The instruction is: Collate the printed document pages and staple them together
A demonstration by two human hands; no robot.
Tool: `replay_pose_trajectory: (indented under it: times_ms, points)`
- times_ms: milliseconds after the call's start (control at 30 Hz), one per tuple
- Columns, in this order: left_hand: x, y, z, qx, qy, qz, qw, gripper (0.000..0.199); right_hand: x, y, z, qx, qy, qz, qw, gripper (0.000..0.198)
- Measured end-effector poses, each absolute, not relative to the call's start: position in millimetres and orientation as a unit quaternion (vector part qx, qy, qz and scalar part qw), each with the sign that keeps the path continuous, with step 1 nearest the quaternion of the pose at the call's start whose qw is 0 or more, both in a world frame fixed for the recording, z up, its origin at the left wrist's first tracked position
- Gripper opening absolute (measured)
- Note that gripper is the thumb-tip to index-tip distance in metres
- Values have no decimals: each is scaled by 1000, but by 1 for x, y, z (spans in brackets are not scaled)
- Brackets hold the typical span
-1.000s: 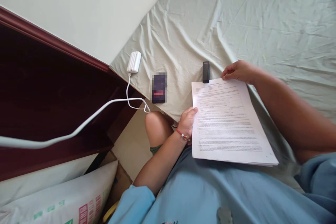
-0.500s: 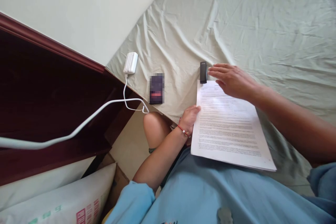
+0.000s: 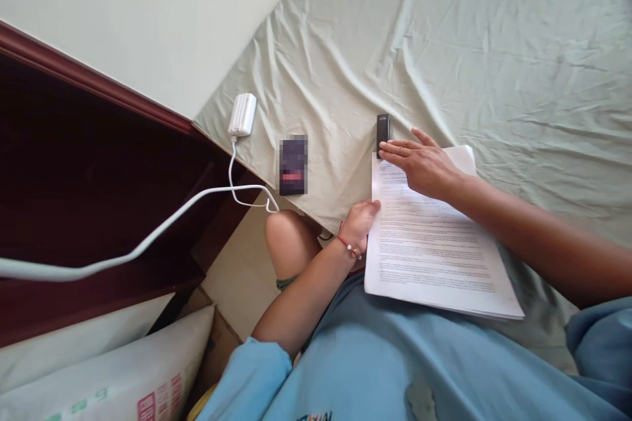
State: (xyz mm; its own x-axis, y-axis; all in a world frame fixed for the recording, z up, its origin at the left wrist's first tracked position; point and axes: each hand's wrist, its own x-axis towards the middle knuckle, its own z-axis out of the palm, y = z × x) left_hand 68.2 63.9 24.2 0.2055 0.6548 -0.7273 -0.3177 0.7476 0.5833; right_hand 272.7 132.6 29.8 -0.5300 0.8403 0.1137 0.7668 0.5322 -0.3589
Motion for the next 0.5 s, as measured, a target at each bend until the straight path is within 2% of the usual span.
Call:
replay_pose_trajectory:
  times_ms: [67,233,400,500]
  points:
    - [70,63,26,157,543,326,758,25,271,134,31,-471,-858,140,147,76]
    - [66,51,24,206,522,331,759,35,284,131,37,-501,-819,170,222,52]
    - [49,28,12,313,527,370,698,59,329,111,33,-654,-691,144,273,44]
    - [37,15,8,357,541,380,660,68,350,89,25,-712,-598,199,309,44]
